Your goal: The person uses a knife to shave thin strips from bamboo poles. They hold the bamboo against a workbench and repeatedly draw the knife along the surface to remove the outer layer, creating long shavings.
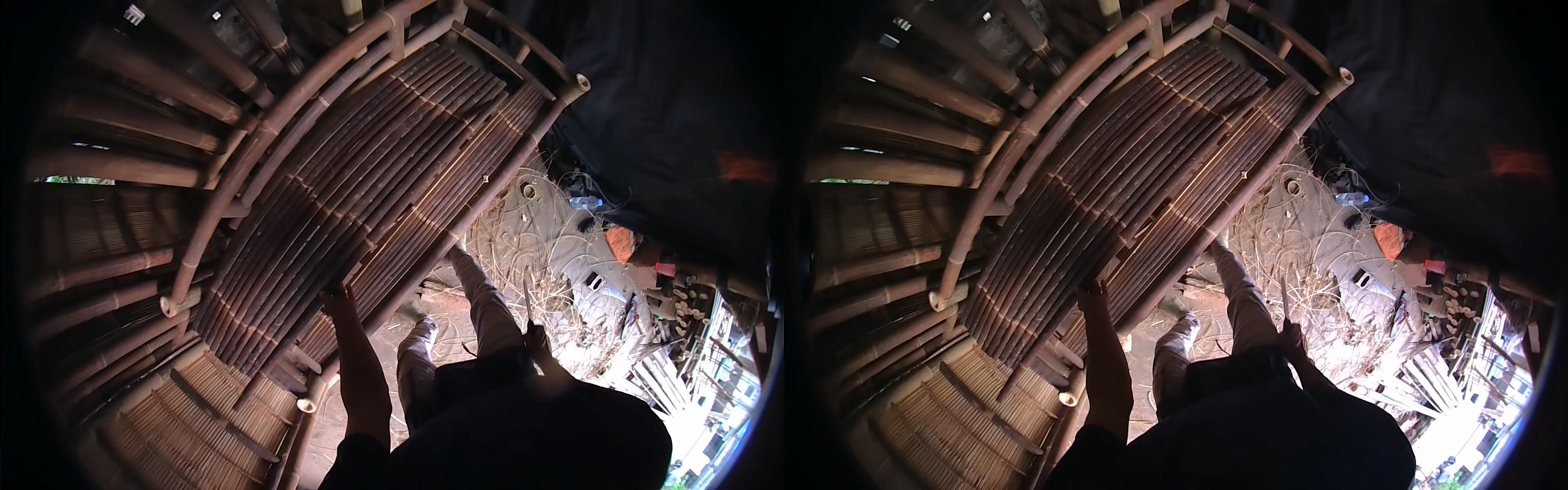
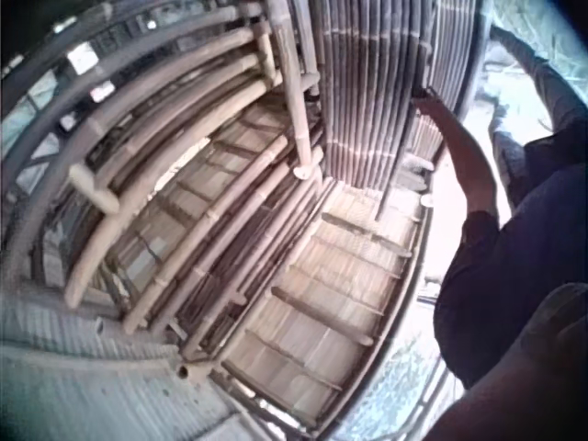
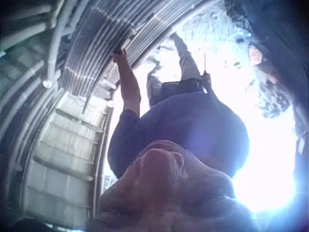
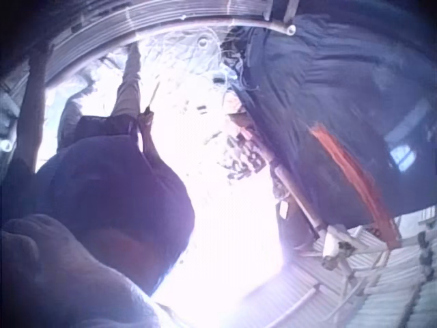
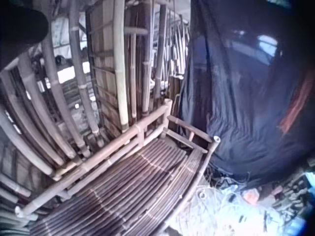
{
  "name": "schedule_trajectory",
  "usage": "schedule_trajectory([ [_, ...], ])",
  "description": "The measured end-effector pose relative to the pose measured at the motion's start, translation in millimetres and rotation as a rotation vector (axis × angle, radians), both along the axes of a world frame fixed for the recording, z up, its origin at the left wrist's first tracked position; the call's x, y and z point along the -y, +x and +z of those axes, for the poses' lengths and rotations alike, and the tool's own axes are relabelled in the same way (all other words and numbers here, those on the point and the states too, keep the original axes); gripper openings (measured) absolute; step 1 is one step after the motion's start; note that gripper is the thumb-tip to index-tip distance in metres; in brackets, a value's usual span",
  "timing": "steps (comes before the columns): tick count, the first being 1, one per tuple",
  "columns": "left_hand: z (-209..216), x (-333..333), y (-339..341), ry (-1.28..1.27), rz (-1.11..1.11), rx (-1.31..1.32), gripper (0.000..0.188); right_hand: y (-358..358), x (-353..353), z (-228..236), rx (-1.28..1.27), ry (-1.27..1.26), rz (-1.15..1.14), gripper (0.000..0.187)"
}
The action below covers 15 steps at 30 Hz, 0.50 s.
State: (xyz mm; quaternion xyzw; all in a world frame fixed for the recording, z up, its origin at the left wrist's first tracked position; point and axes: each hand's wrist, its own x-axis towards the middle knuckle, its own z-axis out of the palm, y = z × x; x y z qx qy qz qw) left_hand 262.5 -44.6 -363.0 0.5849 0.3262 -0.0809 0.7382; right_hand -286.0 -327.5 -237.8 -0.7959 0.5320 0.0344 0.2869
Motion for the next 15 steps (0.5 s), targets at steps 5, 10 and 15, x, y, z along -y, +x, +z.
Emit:
schedule_trajectory([
  [5, 216.9, 8.5, 34.4, 0.634, -0.159, 0.225, 0.052, 75.2, -11.8, 35.4, 0.494, -0.352, -0.068, 0.025],
  [10, 459.3, 6.3, 48.9, 0.226, 0.078, 0.786, 0.059, 168.3, 7.8, 202.2, 0.346, -0.008, -0.116, 0.051],
  [15, 635.5, 41.7, -6.4, 0.177, -0.103, 0.965, 0.047, 245.5, 14.1, 276.9, 1.206, 0.435, -0.084, 0.062],
])
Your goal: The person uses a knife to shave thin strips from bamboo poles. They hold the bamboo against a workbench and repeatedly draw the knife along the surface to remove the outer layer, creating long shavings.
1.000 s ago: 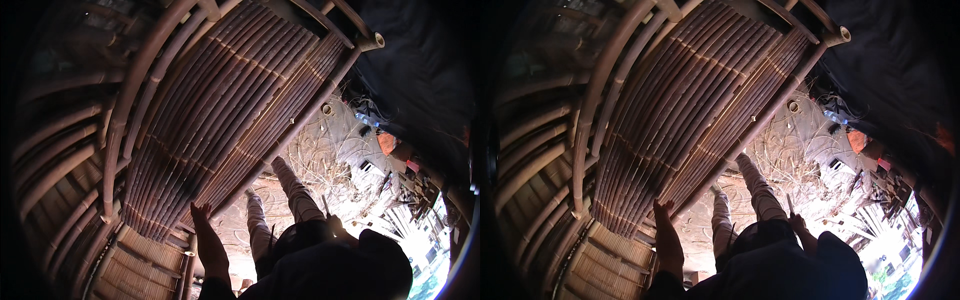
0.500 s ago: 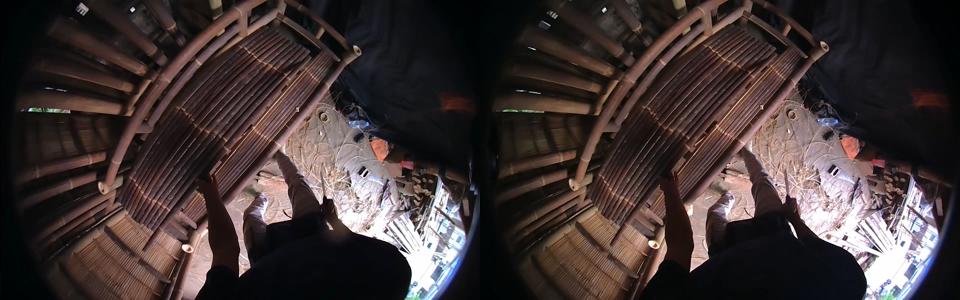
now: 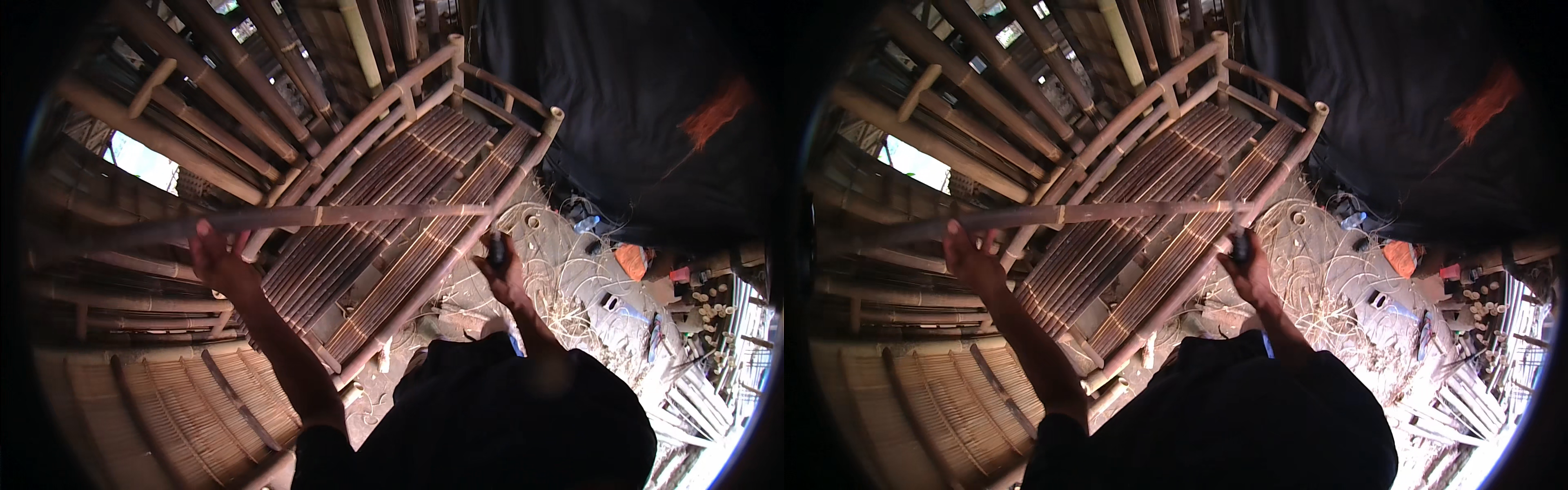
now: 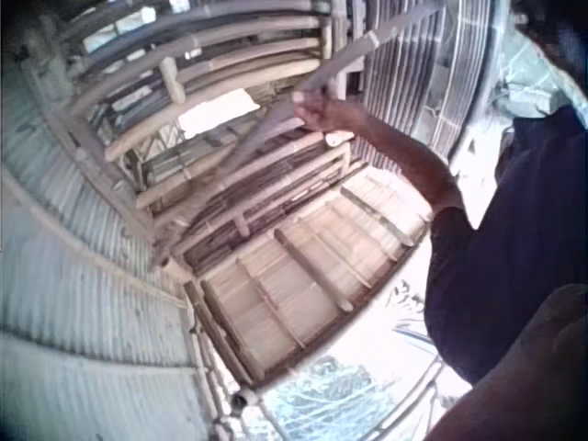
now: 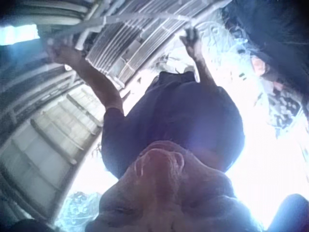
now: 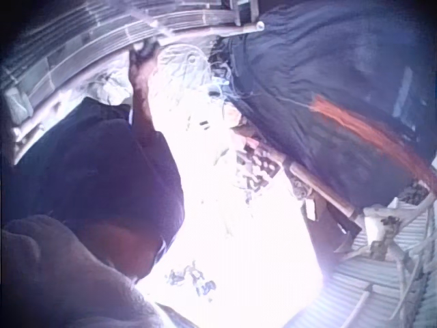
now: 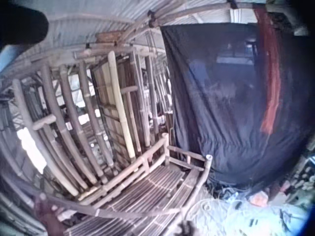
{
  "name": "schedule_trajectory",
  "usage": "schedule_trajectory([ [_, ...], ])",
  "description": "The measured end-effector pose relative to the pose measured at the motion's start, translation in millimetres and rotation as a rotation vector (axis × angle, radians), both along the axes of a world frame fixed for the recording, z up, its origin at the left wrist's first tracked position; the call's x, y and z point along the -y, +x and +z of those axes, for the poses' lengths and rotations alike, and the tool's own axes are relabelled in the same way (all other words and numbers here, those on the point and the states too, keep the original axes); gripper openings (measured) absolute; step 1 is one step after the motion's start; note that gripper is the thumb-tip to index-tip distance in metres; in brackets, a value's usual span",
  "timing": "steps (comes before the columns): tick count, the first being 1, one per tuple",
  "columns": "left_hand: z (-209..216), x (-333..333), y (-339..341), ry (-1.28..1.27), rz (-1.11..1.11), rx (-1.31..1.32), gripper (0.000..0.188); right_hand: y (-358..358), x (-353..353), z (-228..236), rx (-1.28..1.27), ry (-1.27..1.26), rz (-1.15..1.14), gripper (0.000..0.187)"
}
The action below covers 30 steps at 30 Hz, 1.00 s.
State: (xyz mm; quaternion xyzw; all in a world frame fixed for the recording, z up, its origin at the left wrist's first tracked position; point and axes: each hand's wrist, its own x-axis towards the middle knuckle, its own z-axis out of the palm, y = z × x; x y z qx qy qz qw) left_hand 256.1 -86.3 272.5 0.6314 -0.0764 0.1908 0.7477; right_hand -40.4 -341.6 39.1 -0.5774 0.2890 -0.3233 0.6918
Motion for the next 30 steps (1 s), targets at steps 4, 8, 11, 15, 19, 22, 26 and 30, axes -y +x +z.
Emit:
schedule_trajectory([
  [4, 80.6, 44.6, -87.1, 0.063, -0.239, 0.119, 0.042, 19.9, -4.5, 71.5, 0.098, -0.266, 0.171, 0.072],
  [8, 112.6, 77.3, -185.4, 0.152, -0.364, 0.155, 0.039, -25.3, -4.2, 100.4, 0.081, -0.476, 0.248, 0.075],
  [11, 118.7, 105.8, -252.2, 0.230, -0.388, 0.114, 0.037, -87.7, -12.4, 111.4, 0.060, -0.369, 0.301, 0.060],
  [15, 100.7, 111.8, -295.0, 0.244, -0.729, 0.247, 0.049, -142.8, -29.3, 85.8, 0.259, -0.001, 0.287, 0.059],
  [19, -20.0, 52.4, -314.6, 0.649, -0.751, 0.224, 0.060, -160.6, -67.3, 75.1, 0.277, -0.029, 0.284, 0.058],
  [22, -83.2, 70.8, -368.3, 0.593, -1.037, 0.099, 0.036, -184.1, -54.5, 72.9, 0.288, -0.137, 0.139, 0.053],
  [26, -94.3, 59.4, -393.5, 0.741, -0.789, 0.226, 0.018, -207.7, -83.2, 79.7, 0.254, -0.164, 0.046, 0.051],
  [30, -111.1, 42.7, -390.2, 0.799, -0.854, 0.155, 0.019, -216.4, -113.8, 57.4, 0.179, -0.271, -0.064, 0.048],
])
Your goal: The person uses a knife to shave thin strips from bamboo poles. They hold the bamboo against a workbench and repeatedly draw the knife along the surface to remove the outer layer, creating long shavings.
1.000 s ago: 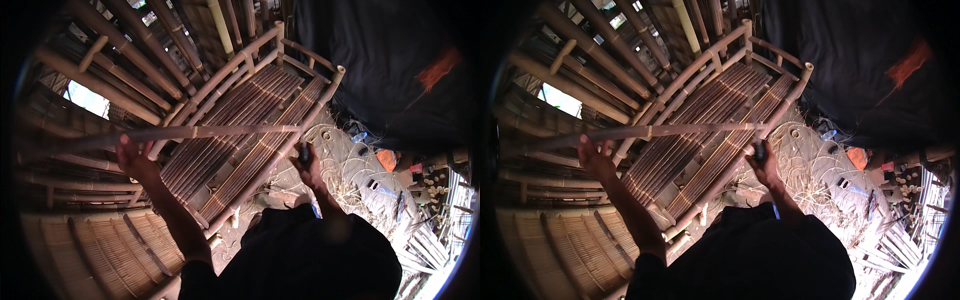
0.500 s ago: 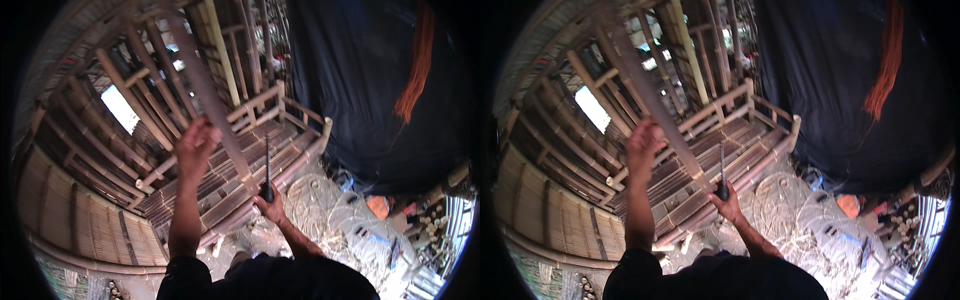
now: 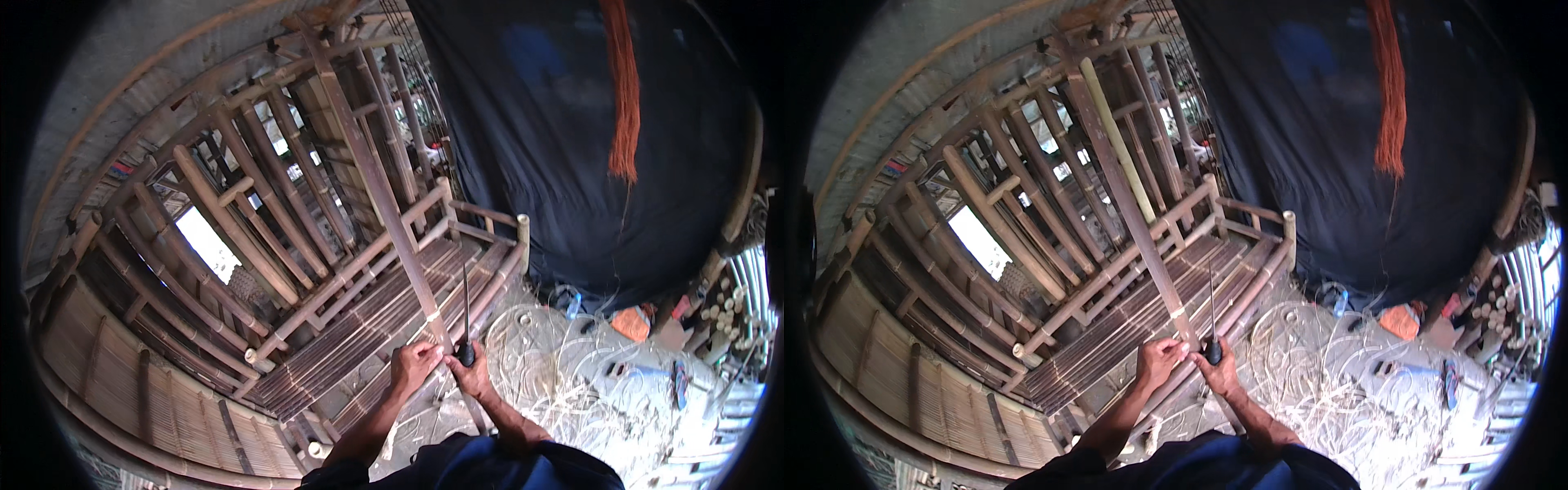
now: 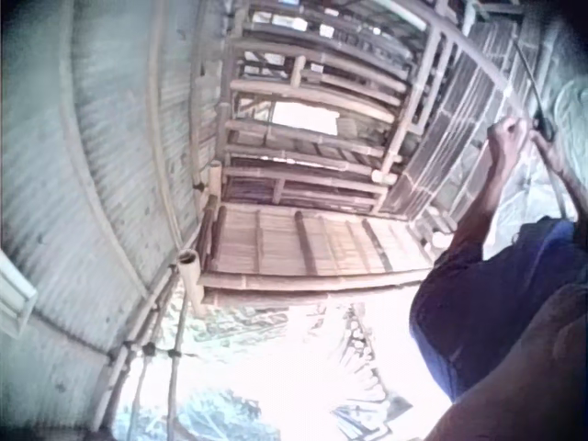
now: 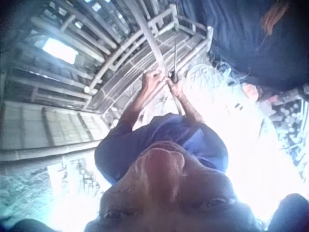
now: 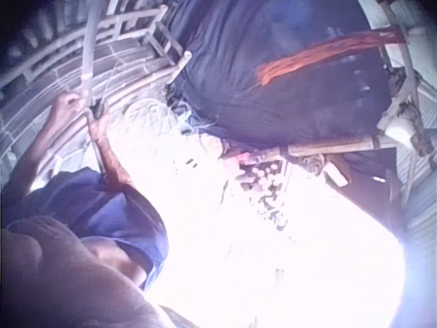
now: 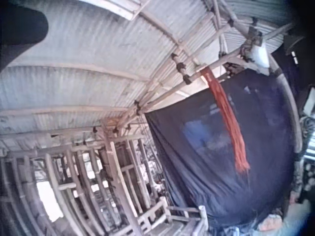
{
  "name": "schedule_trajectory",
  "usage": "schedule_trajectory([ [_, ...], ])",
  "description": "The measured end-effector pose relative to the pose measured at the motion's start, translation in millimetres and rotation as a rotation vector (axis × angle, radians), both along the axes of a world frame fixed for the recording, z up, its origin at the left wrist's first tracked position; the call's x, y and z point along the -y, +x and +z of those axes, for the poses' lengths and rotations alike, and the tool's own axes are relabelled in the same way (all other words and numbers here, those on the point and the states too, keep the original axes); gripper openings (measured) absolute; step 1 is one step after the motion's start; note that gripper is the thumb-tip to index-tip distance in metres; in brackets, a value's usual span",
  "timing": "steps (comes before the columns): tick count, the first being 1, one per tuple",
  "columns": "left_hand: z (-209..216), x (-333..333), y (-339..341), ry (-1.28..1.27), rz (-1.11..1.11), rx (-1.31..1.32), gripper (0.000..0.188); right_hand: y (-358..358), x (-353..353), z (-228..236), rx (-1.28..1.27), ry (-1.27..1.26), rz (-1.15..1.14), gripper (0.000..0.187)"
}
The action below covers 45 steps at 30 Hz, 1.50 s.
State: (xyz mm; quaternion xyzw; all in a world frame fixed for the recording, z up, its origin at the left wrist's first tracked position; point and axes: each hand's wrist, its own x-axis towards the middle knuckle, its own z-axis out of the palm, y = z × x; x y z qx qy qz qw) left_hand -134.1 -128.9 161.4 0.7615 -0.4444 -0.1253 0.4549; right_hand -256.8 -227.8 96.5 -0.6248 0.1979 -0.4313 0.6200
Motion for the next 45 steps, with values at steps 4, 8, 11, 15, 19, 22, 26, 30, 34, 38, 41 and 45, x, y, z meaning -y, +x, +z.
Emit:
schedule_trajectory([
  [4, -3.1, -44.6, 4.4, -0.063, -0.009, 0.168, 0.022, -8.4, -41.3, -0.9, 0.011, -0.027, -0.114, 0.049],
  [8, 36.1, -88.8, 37.3, -0.271, 0.146, 0.406, 0.013, -24.6, -72.9, -10.9, 0.022, 0.120, -0.024, 0.051],
  [11, 73.0, -110.0, 97.8, -0.434, 0.269, 0.334, 0.012, -38.0, -97.5, -11.1, -0.027, 0.075, -0.074, 0.051],
  [15, 172.7, -99.1, 128.4, -0.615, 0.176, -0.014, 0.054, -50.3, -118.3, -17.1, -0.028, 0.052, -0.109, 0.050],
  [19, 237.6, -60.4, 107.8, -0.397, -0.148, -0.482, 0.093, -53.3, -134.1, -15.7, -0.088, 0.159, -0.012, 0.052],
  [22, 251.8, -19.0, 81.3, -0.642, -0.334, -0.737, 0.052, -52.3, -129.7, -36.0, -0.160, 0.016, -0.030, 0.060],
  [26, 237.8, 21.3, 44.6, -0.793, -0.270, -0.791, 0.044, -97.2, -102.7, -28.6, -0.366, -0.161, -0.019, 0.079],
  [30, 235.8, 26.3, -0.9, -0.770, -0.405, -0.682, 0.040, -156.3, -72.8, -39.2, -0.602, -0.074, -0.245, 0.079],
  [34, 221.6, 27.0, -41.9, -0.787, -0.571, -0.649, 0.041, -218.0, -61.1, -25.8, -0.775, 0.080, -0.285, 0.072],
  [38, 219.7, 32.0, -93.5, -0.887, -0.524, -0.548, 0.044, -255.3, -52.7, -35.5, -0.659, 0.239, -0.196, 0.060],
  [41, 210.5, 36.8, -111.2, -0.818, -0.475, -0.491, 0.042, -263.1, -51.3, -44.2, -0.607, 0.273, -0.154, 0.056],
  [45, 195.0, 47.7, -140.3, -0.781, -0.166, -0.222, 0.047, -255.0, -51.4, -37.1, -0.755, 0.093, -0.183, 0.056],
])
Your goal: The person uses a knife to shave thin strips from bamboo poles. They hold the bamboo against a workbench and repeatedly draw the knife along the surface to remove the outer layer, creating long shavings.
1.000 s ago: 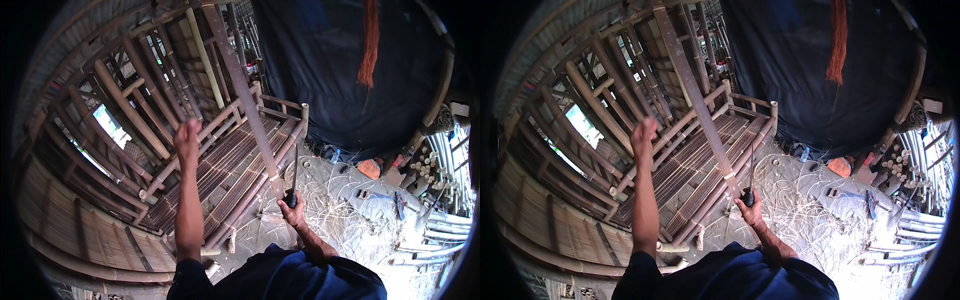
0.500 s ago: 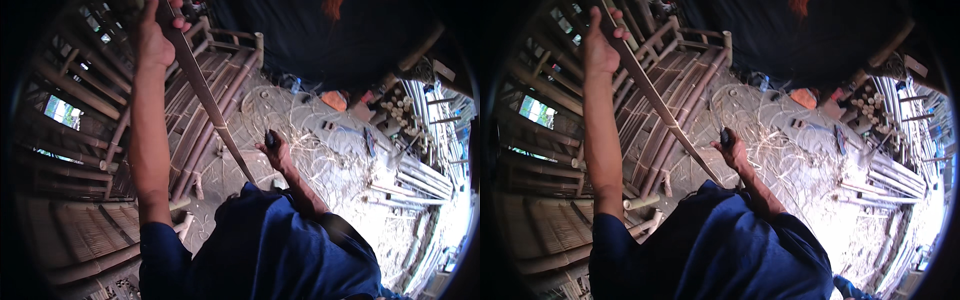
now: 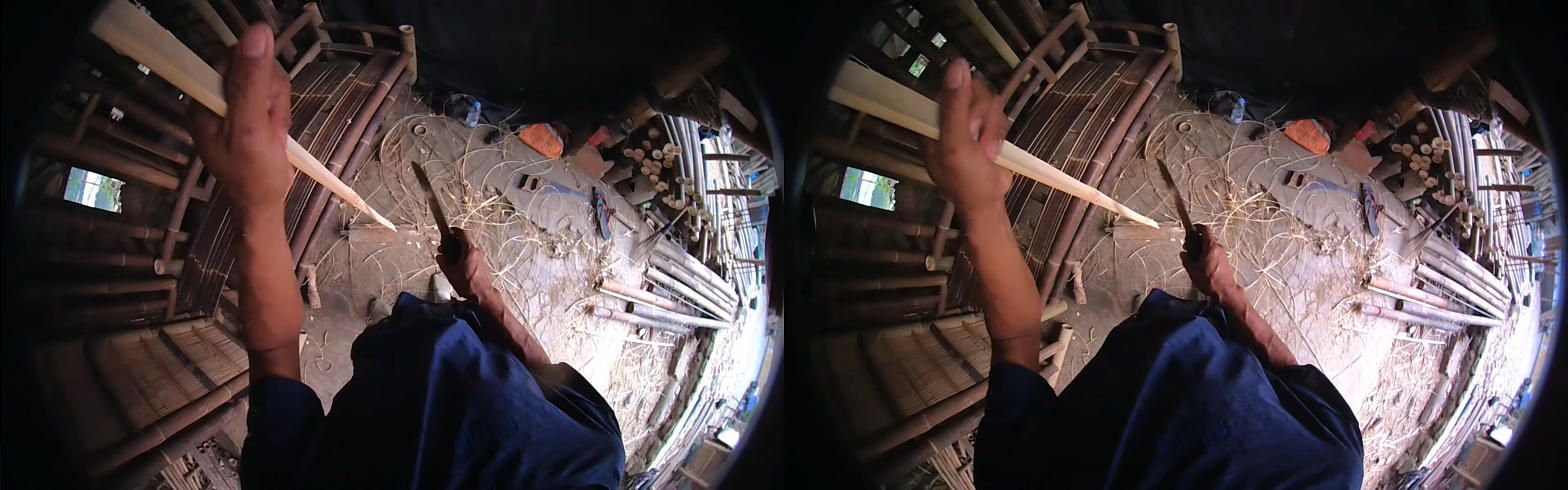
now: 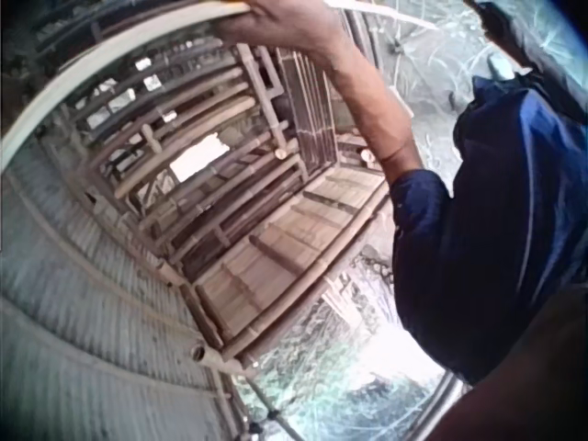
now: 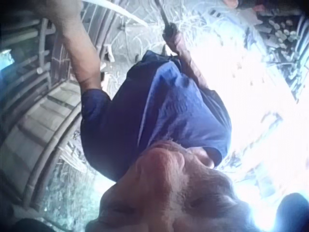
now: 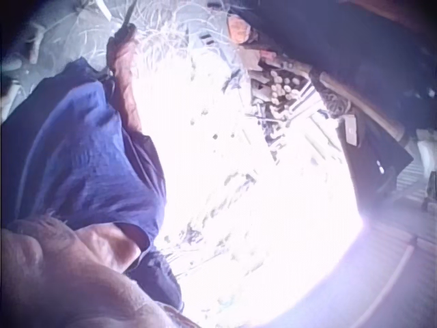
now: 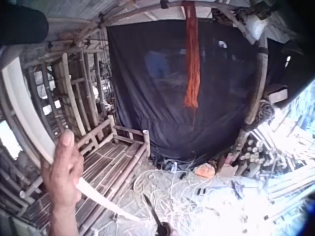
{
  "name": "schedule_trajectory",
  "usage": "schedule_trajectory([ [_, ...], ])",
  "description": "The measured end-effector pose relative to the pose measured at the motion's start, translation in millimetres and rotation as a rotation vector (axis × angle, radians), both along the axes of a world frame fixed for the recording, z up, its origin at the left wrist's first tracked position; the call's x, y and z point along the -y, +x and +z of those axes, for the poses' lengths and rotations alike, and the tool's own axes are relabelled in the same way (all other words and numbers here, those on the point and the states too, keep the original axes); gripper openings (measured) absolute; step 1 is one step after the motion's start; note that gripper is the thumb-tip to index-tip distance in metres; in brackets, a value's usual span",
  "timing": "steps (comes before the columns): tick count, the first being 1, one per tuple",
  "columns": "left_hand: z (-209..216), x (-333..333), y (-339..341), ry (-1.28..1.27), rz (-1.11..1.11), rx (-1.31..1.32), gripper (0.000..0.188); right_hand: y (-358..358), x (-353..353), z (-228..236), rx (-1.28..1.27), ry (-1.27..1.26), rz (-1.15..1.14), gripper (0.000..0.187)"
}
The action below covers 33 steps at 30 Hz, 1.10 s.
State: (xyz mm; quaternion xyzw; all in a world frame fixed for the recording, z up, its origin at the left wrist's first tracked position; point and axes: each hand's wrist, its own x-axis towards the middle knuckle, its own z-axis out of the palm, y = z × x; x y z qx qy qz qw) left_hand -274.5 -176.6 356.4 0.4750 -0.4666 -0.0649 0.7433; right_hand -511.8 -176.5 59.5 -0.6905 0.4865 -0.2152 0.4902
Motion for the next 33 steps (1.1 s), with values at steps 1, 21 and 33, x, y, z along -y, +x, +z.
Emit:
schedule_trajectory([
  [1, -8.0, 1.1, 4.7, -0.006, 0.024, 0.000, 0.046, 5.0, 1.6, 7.1, -0.011, 0.024, 0.042, 0.056],
  [21, -119.5, 27.2, 28.9, -0.154, 0.361, 0.075, 0.033, 103.1, 39.1, 46.6, 0.131, -0.267, 0.376, 0.037],
  [33, -120.1, 44.7, 45.8, -0.143, 0.421, 0.073, 0.034, 130.7, 52.5, 68.2, 0.140, -0.327, 0.346, 0.039],
])
